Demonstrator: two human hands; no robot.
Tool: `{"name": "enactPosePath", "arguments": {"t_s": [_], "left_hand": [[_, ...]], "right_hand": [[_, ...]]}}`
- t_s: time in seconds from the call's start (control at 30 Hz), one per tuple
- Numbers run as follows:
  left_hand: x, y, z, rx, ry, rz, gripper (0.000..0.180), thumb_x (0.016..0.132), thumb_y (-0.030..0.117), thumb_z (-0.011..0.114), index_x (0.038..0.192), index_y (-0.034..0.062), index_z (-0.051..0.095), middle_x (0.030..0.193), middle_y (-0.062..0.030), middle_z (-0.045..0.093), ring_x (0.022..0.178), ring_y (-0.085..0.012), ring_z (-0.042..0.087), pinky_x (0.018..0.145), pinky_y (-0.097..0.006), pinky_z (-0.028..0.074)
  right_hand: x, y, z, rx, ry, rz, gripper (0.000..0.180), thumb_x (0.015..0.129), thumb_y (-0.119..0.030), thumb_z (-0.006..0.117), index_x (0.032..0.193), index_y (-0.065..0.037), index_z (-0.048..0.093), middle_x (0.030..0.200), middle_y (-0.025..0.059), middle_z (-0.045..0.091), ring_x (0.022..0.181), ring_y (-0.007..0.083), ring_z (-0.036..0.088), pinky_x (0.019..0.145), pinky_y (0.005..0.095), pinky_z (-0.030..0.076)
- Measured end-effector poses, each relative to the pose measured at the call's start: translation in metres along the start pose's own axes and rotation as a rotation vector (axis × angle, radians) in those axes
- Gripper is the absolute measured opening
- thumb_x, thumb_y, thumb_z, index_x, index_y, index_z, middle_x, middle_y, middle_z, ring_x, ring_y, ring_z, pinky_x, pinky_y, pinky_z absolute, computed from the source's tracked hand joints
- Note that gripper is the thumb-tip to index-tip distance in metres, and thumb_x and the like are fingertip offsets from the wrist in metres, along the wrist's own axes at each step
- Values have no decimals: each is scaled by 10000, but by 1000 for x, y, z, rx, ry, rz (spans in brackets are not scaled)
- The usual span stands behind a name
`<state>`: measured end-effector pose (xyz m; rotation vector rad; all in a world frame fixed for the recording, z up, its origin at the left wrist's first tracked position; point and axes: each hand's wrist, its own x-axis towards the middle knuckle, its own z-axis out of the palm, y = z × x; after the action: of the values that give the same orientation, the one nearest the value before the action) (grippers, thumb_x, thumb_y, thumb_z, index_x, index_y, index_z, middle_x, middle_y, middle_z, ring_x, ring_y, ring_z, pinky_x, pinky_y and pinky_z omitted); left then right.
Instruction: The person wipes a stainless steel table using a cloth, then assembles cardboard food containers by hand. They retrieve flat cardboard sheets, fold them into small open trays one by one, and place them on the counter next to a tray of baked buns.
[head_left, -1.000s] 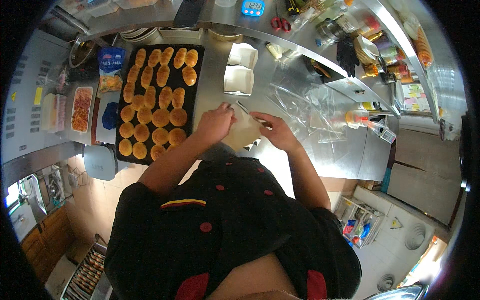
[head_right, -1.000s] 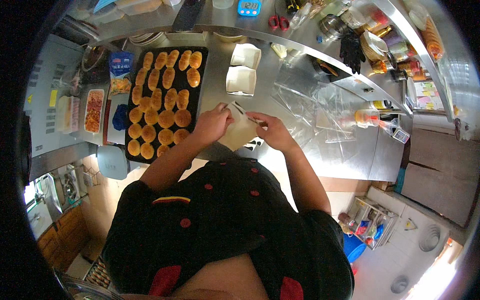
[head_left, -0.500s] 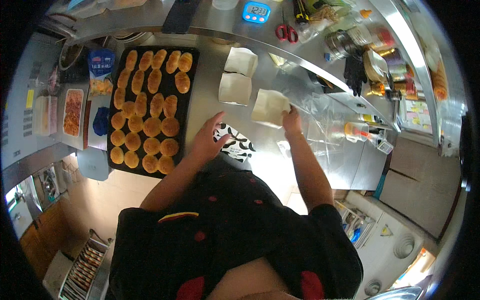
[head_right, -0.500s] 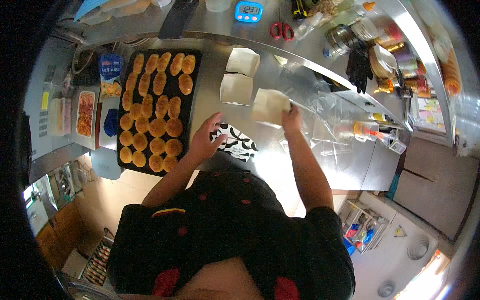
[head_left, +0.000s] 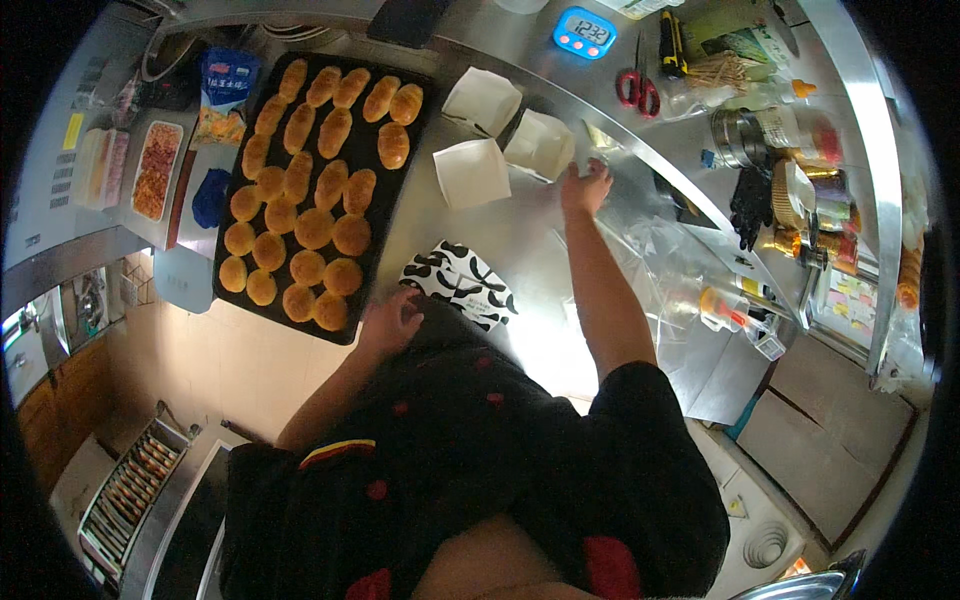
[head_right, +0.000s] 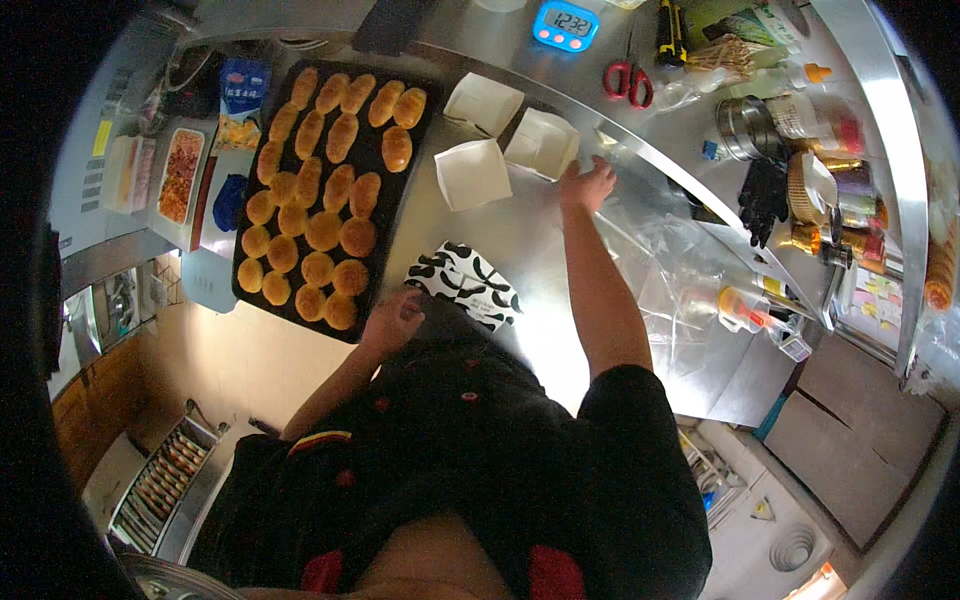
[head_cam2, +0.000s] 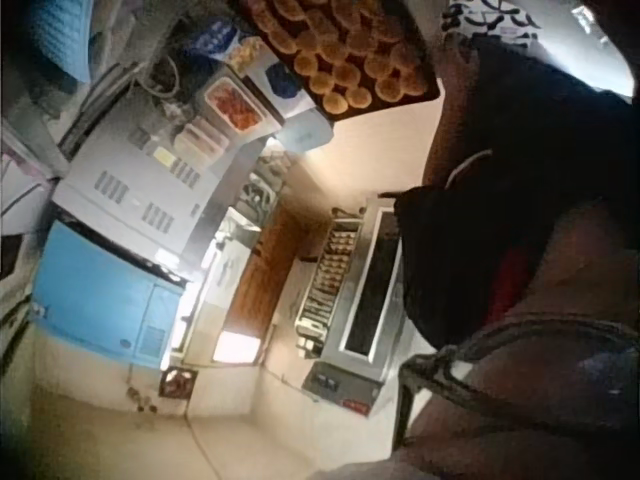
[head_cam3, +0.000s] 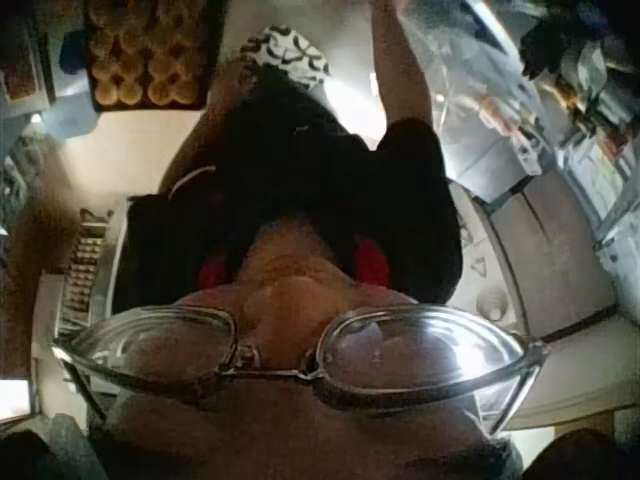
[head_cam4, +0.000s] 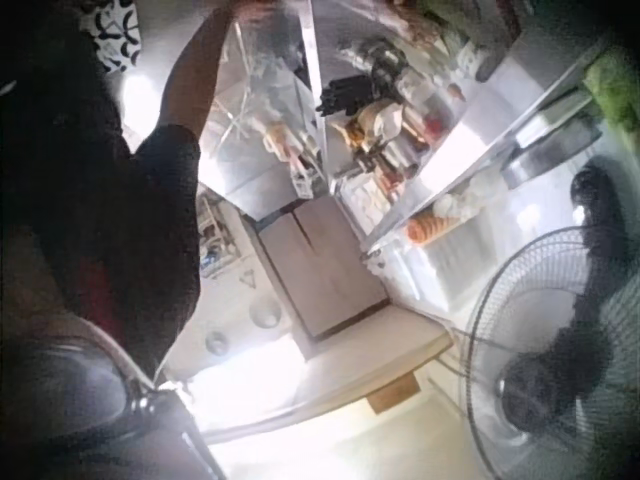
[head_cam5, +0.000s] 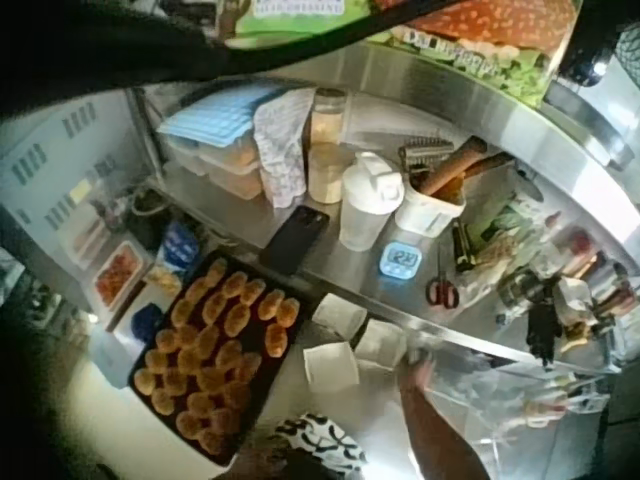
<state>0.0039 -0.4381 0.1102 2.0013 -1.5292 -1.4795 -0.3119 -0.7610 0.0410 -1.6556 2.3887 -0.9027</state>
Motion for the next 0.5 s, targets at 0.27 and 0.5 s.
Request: {"name": "enactPosePath", "arguments": {"t_s": [0.27,0.5], "left_hand": [[-16,2,-19,55,-83,61,449,944,273,675,1352,113,573,1086,-131,744,988,-313,720,876,-439,564],[-21,0,-45,108,-69,196,425,955,287,649,1331,100,584,1066,-130,749,973,-309,724,893,-445,559]], "right_hand": [[-245,-32,-116,-218,-911,-831,699,799,-372,821,1357,-91,508,1162,154,620,1122,357,592,939,495,487],[-262,-37,-116,-167,-950,-514,549,876,-267,738,1342,-98,501,1268,184,560,1142,401,583,954,521,494]]}}
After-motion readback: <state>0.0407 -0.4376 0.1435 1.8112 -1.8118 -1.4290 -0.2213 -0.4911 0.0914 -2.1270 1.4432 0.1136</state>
